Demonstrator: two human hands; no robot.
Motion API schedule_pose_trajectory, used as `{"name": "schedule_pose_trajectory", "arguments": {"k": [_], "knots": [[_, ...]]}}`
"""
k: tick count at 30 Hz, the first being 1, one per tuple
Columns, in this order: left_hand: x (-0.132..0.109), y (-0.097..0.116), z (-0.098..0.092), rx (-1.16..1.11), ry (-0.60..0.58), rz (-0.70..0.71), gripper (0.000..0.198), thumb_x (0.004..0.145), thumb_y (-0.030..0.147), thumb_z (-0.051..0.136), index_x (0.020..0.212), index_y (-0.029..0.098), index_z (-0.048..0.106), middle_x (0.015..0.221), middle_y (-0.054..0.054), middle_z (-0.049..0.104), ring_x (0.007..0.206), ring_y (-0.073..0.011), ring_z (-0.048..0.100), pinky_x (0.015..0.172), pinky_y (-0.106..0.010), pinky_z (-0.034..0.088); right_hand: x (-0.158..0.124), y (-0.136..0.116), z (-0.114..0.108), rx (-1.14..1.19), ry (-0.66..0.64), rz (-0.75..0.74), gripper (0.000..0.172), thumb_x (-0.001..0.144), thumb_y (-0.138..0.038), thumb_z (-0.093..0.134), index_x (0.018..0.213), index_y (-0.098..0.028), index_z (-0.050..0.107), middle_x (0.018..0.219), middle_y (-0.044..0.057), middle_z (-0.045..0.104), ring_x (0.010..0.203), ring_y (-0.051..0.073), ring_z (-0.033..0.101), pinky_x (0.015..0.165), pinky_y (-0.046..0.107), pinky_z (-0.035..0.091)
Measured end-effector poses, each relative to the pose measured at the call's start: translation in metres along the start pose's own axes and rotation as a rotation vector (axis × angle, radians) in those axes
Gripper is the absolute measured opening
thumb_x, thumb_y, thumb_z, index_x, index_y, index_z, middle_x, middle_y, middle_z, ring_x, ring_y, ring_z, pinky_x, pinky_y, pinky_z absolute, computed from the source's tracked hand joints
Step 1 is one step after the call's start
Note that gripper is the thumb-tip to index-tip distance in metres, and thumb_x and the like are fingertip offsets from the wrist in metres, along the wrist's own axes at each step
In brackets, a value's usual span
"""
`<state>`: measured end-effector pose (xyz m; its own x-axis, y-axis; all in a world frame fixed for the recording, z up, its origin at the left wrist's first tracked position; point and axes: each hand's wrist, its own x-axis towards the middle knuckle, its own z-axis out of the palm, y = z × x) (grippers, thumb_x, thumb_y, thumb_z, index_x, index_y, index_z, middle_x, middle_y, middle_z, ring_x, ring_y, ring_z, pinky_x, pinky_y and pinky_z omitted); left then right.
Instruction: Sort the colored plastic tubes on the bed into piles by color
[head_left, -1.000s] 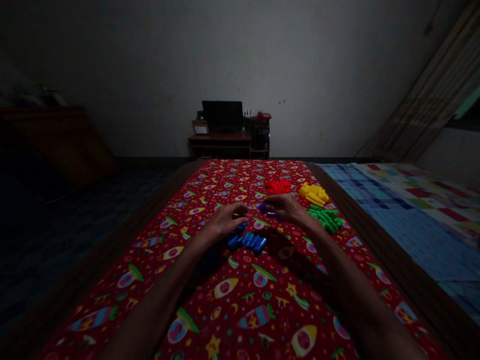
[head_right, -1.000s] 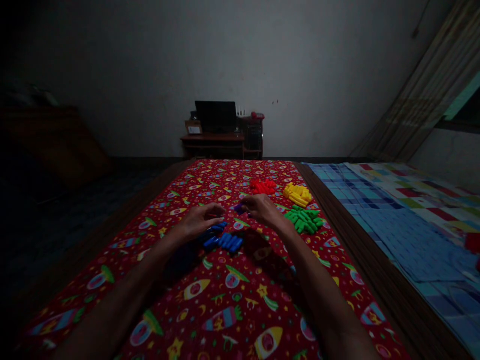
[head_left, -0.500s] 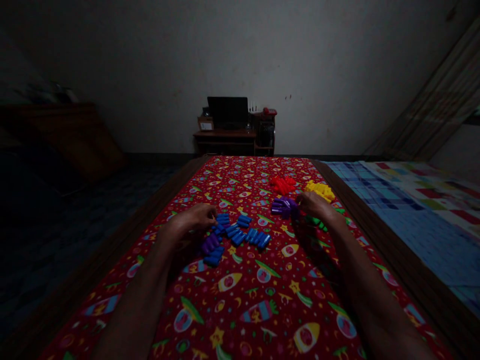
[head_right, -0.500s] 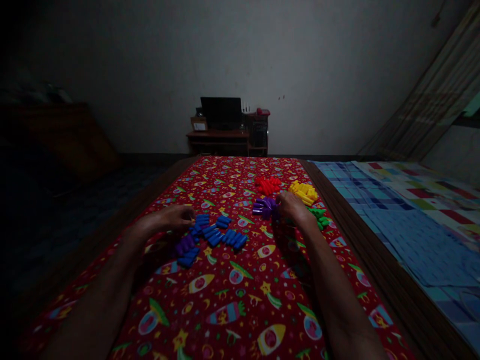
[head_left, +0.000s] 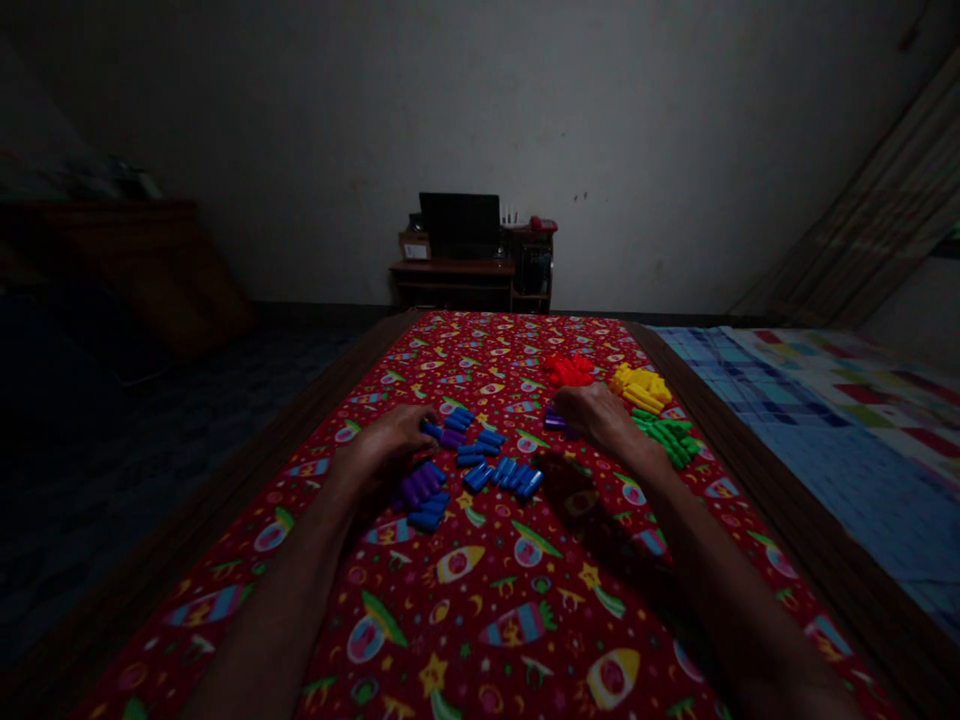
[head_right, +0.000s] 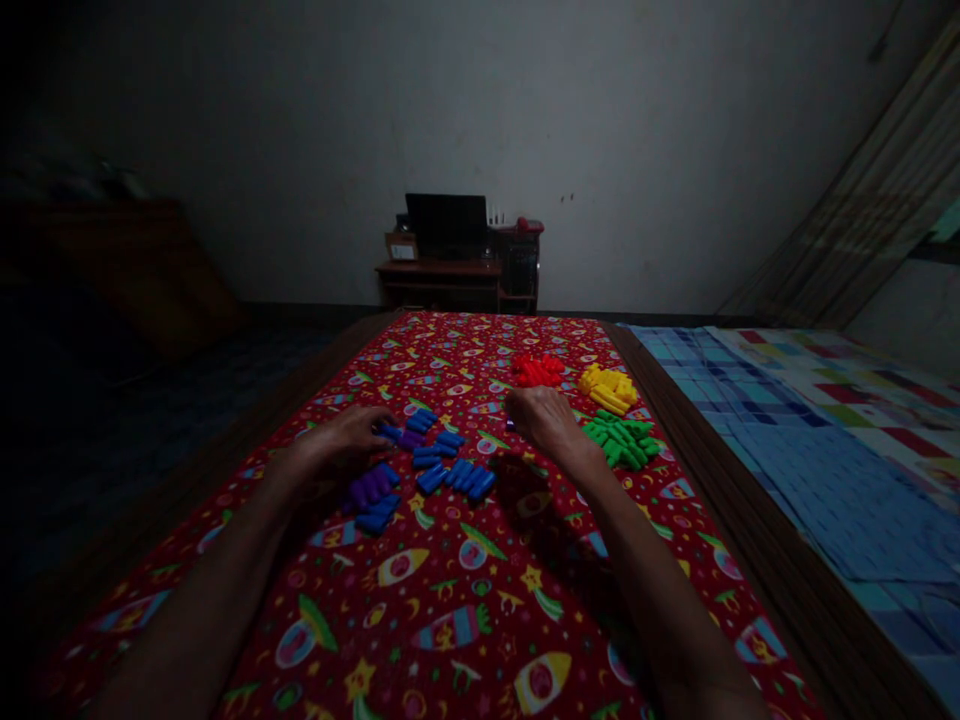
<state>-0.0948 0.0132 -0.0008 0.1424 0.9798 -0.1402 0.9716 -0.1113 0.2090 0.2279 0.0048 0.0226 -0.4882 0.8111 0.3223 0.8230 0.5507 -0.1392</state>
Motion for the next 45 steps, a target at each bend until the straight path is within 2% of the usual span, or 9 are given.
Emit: {"name": "schedule_pose_trajectory", "arguments": {"k": [8,12,15,17,21,28,36,41,45], "knots": [[-0.006,0.033,0.008,0.178,-0.017,0.087,0.023,0.078,0.039,0.06,0.084,0.02,0.071,0.086,-0.008,0.072,0.075,-0.0211,0.065,0.059,-0.025,0.041,0.002,0.001,-0.002,0.009,-0.045,0.015,0.019,0.087,-0.018,0.049,0.08,-0.016,0.066,0.063,0.003,0.055,0.054,0.011,0.037,0.055,0.027,0.022],[-0.005,0.041,0.005,-0.005,0.066,0.147,0.03,0.079,0.046,0.057,0.082,0.019,0.07,0.081,-0.006,0.072,0.073,-0.02,0.064,0.061,-0.025,0.043,0.002,0.001,-0.003,0.068,0.031,0.052,0.022,0.089,-0.018,0.047,0.09,-0.014,0.069,0.068,0.005,0.061,0.059,0.014,0.049,0.057,0.026,0.03],[-0.002,0.049,0.006,-0.223,0.151,0.19,0.038,0.075,0.049,0.059,0.093,0.019,0.071,0.091,-0.005,0.073,0.082,-0.0215,0.065,0.07,-0.026,0.046,0.004,-0.015,0.011,0.192,0.112,-0.115,0.029,0.09,-0.019,0.051,0.115,-0.013,0.064,0.098,0.012,0.068,0.084,0.019,0.06,0.07,0.026,0.041],[-0.001,0.056,0.012,-0.384,0.079,0.239,0.042,0.073,0.05,0.059,0.096,0.018,0.072,0.09,-0.004,0.074,0.083,-0.0222,0.065,0.072,-0.027,0.048,0.006,-0.031,0.026,0.243,0.104,-0.272,0.035,0.089,-0.017,0.053,0.124,-0.015,0.059,0.115,0.015,0.064,0.098,0.02,0.059,0.079,0.028,0.044],[0.0,0.064,0.022,-0.581,-0.098,0.241,0.044,0.073,0.05,0.055,0.093,0.016,0.073,0.081,-0.002,0.074,0.077,-0.0218,0.066,0.066,-0.028,0.05,0.011,-0.049,0.047,0.269,-0.038,-0.397,0.032,0.088,-0.004,0.048,0.111,-0.017,0.065,0.102,0.01,0.068,0.089,0.016,0.062,0.075,0.024,0.044],[-0.008,0.037,-0.009,-0.41,0.011,0.18,0.055,0.07,0.056,0.059,0.109,0.019,0.07,0.103,-0.006,0.074,0.093,-0.0243,0.067,0.076,-0.028,0.052,0.011,0.002,0.038,0.277,0.079,-0.114,0.028,0.088,-0.006,0.048,0.105,-0.014,0.069,0.097,0.011,0.07,0.087,0.018,0.065,0.075,0.026,0.045],[-0.027,0.007,-0.043,-0.179,0.099,0.091,0.051,0.074,0.056,0.055,0.108,0.021,0.07,0.11,-0.007,0.073,0.099,-0.0258,0.066,0.085,-0.029,0.05,0.006,0.043,0.023,0.167,-0.002,0.075,0.026,0.084,-0.009,0.05,0.101,-0.01,0.07,0.098,0.014,0.071,0.089,0.021,0.064,0.078,0.028,0.044],[-0.017,-0.013,-0.038,-0.2,0.196,0.026,0.043,0.079,0.05,0.051,0.102,0.02,0.071,0.113,-0.007,0.072,0.102,-0.0264,0.065,0.091,-0.03,0.048,0.006,-0.002,0.017,0.257,0.079,-0.025,0.023,0.089,-0.013,0.047,0.096,-0.013,0.069,0.091,0.011,0.07,0.08,0.018,0.063,0.073,0.026,0.042],[0.007,-0.023,0.003,-0.282,0.441,-0.079,0.043,0.085,0.039,0.042,0.112,0.016,0.067,0.118,-0.01,0.069,0.108,-0.025,0.062,0.094,-0.033,0.047,-0.003,-0.073,0.043,0.356,-0.079,-0.329,0.02,0.094,-0.018,0.046,0.095,-0.015,0.065,0.089,0.008,0.066,0.077,0.015,0.06,0.069,0.024,0.042]]}}
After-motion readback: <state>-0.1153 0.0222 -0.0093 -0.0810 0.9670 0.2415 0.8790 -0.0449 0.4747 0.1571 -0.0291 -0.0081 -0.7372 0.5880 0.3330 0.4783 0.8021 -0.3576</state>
